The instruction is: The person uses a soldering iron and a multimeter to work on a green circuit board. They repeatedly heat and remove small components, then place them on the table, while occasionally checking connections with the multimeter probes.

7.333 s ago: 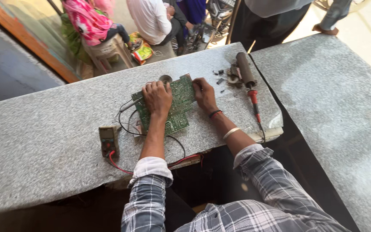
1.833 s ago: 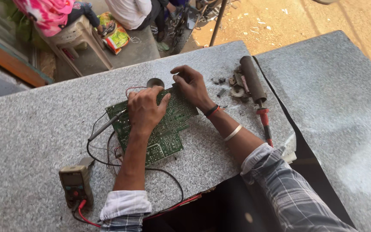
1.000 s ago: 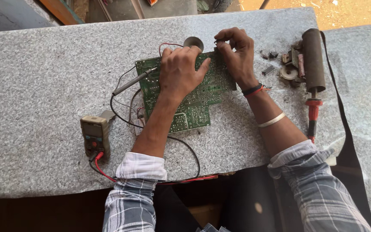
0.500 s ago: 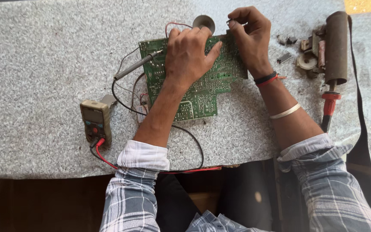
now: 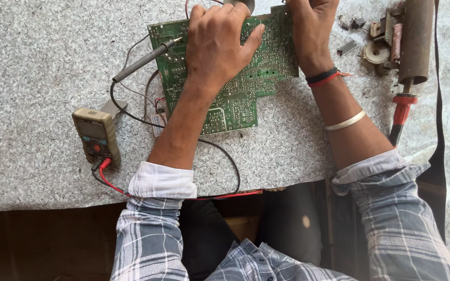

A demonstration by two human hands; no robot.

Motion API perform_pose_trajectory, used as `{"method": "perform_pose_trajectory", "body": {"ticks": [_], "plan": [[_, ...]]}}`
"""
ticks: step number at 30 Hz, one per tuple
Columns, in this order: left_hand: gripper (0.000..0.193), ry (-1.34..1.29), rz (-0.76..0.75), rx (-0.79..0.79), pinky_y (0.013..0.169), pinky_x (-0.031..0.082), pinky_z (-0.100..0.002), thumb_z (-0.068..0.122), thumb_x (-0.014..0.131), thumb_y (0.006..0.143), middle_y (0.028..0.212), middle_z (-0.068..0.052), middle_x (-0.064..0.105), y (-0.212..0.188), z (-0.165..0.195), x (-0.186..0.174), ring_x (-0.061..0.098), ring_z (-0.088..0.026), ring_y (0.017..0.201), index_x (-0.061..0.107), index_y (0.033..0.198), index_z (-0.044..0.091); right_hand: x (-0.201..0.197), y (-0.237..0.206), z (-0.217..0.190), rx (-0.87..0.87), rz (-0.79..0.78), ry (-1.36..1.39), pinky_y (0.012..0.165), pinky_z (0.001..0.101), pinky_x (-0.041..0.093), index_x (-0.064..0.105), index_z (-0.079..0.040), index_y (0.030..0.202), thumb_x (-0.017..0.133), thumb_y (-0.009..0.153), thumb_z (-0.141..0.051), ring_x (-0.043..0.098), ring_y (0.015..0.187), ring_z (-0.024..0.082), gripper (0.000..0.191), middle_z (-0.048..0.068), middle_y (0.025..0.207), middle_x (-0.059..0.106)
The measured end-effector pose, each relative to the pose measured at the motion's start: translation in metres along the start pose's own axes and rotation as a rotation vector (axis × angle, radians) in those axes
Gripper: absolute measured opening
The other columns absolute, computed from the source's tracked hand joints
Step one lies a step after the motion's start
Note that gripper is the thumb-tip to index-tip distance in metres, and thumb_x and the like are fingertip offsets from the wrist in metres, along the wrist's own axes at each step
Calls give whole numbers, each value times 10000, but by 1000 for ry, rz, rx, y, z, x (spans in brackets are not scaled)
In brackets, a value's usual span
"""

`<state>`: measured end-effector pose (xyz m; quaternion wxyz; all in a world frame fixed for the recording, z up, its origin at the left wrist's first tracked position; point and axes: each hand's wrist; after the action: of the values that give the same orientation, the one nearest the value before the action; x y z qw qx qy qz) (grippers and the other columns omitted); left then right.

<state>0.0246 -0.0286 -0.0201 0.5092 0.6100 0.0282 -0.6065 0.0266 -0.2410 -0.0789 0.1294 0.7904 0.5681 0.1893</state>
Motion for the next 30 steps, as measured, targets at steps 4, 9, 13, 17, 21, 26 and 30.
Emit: {"method": "perform_pose_trajectory", "body": {"ticks": [4, 9, 13, 17, 21, 26, 30], "plan": [[336, 2, 11, 4, 845, 430, -435, 411, 769, 961, 861, -103, 732, 0, 1, -2, 680, -260, 799, 720, 984, 80, 2, 1, -2, -6, 16, -12, 596, 265, 311, 586, -60, 744, 671, 1064, -64, 443, 628, 37, 331, -65, 706, 570], [326, -9, -24, -17, 837, 422, -437, 400, 768, 966, 849, -110, 724, 0, 1, -5, 676, -268, 783, 718, 991, 78, 6, 1, -5, -15, 30, -27, 608, 256, 402, 672, -27, 819, 638, 1047, -53, 559, 659, 46, 232, -32, 758, 668], [325, 12, -18, -18, 844, 429, -427, 402, 771, 957, 845, -104, 724, 1, 2, -5, 677, -262, 774, 719, 998, 84, 7, 2, -9, -49, -13, -97, 610, 239, 399, 749, -3, 911, 581, 979, 7, 539, 663, 37, 181, -19, 776, 676], [346, 29, -73, -34, 820, 431, -422, 416, 761, 962, 819, -92, 726, 2, 0, -3, 670, -222, 724, 730, 1010, 74, 6, 3, -10, -74, -35, -132, 640, 225, 453, 743, 4, 959, 562, 962, 33, 569, 712, 33, 183, -11, 833, 689], [357, 45, -93, -50, 831, 441, -415, 426, 756, 970, 812, -91, 724, 0, -1, 0, 670, -219, 725, 733, 1017, 74, 5, 3, -6, -72, -62, -111, 670, 226, 486, 724, 0, 964, 544, 964, 36, 567, 732, 32, 183, -16, 846, 673], [338, 42, -88, -47, 835, 439, -429, 420, 758, 955, 845, -92, 744, 1, 0, -1, 686, -221, 753, 738, 1017, 89, 7, 2, -6, -39, -31, -172, 674, 207, 473, 716, 0, 955, 552, 941, 41, 562, 746, 31, 170, -14, 836, 663], [336, 25, -133, -84, 854, 439, -435, 410, 757, 955, 861, -98, 747, 4, 3, -6, 690, -233, 766, 741, 1029, 83, 11, 2, -13, 13, -19, -131, 685, 210, 527, 704, -14, 943, 536, 908, 30, 607, 751, 32, 177, -19, 847, 673]]}}
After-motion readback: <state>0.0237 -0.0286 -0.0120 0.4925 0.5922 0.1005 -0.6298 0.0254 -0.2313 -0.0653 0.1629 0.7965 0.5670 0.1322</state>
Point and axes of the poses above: each hand's wrist, its own y-axis towards the middle knuckle, its own x-axis out of the palm, z = x × y
